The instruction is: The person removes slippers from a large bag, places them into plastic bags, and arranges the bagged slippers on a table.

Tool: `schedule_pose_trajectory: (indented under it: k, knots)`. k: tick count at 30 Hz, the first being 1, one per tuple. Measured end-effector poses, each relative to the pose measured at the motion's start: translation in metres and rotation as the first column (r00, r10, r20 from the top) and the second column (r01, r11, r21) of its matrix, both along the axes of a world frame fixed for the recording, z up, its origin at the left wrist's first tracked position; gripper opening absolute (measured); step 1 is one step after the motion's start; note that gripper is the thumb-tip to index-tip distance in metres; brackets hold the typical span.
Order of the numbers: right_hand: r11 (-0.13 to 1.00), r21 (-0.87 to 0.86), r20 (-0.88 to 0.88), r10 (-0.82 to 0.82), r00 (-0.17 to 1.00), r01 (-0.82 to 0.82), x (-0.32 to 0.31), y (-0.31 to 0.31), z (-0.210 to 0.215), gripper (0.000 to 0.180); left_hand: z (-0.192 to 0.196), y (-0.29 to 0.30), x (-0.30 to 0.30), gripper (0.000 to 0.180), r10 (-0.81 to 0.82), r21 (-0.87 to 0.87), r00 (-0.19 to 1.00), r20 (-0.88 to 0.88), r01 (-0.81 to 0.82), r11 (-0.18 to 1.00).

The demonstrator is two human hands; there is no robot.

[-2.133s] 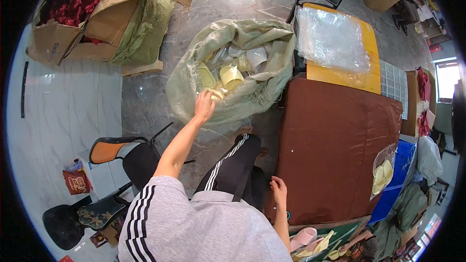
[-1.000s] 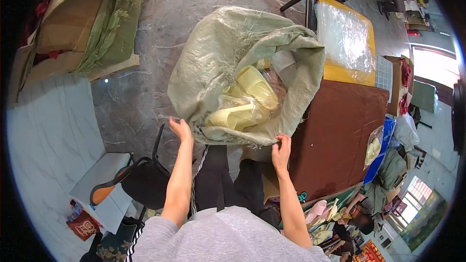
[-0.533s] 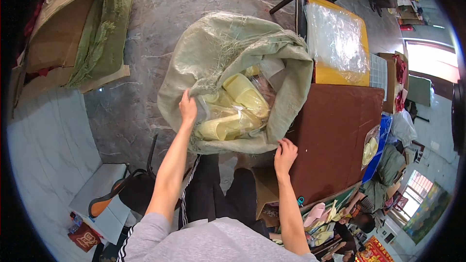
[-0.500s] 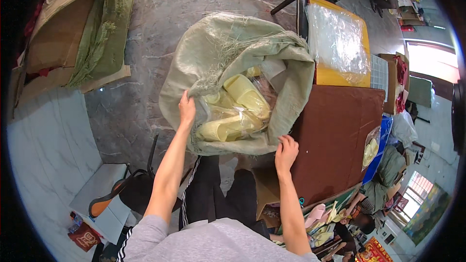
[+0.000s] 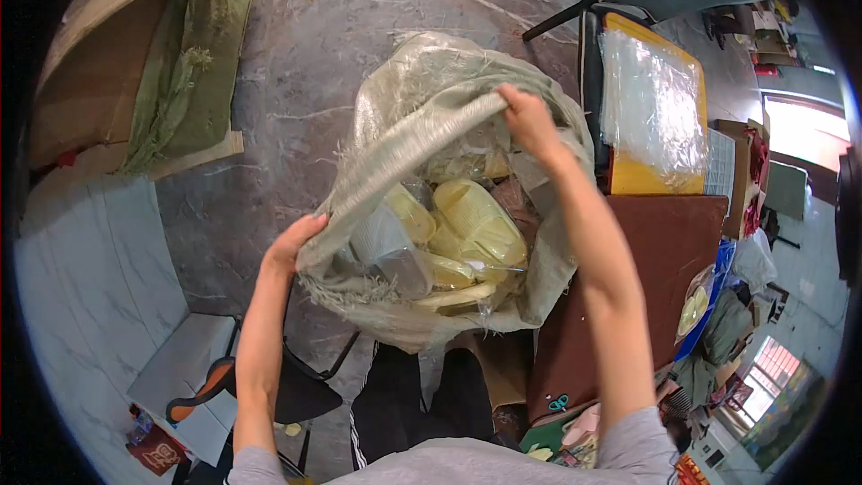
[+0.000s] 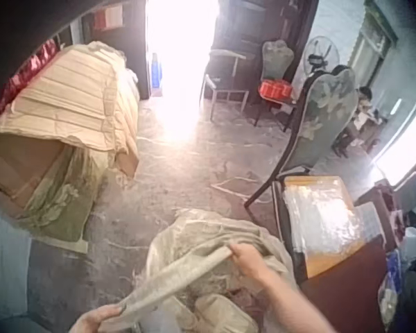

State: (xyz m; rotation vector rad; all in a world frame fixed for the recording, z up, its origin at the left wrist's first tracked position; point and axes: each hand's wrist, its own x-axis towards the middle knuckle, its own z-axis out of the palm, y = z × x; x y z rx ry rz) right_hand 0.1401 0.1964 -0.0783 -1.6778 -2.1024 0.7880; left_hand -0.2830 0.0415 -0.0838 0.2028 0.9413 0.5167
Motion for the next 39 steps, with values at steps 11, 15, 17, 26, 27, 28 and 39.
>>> schedule_pose_trajectory:
  k: [11,15,17,26,27,28,39]
  knots:
    - [0.988,0.006,0.114,-0.152,0.982,0.153,0.043,0.111,0.044,0.033,0.026,0.072,0.147,0.057,0.545,0.440,0.229,-0.806,0.848,0.295]
    - [0.956,0.187,-0.104,-0.211,0.972,0.227,0.019,0.065,0.034,0.061,-0.065,0.077,0.144,0.051,0.441,0.507,0.279,-0.853,0.646,0.571]
    - [0.916,0.356,-0.108,-0.157,0.982,0.186,-0.005,0.006,0.043,0.078,-0.094,0.087,0.126,0.035,0.441,0.558,0.344,-0.829,0.569,0.605]
    - [0.917,0.094,0.090,-0.396,0.914,0.388,0.177,-0.073,-0.027,0.036,0.060,0.148,0.180,0.030,0.107,0.293,0.950,-0.293,-0.017,0.956]
    - [0.652,-0.135,0.517,-0.597,0.614,0.746,0.245,-0.051,-0.023,0.032,0.049,0.159,0.160,0.029,0.032,0.255,0.999,0.011,-0.034,0.966]
    - [0.361,-0.343,-0.003,-0.924,0.383,0.867,0.302,-0.050,-0.016,0.042,0.036,0.170,0.148,0.028,0.055,0.148,0.986,0.158,-0.079,0.986]
    - [0.969,-0.177,-0.322,-0.225,0.920,0.175,0.032,-0.163,0.058,0.036,-0.063,0.124,0.128,0.028,0.409,-0.267,0.861,0.302,-0.335,0.904]
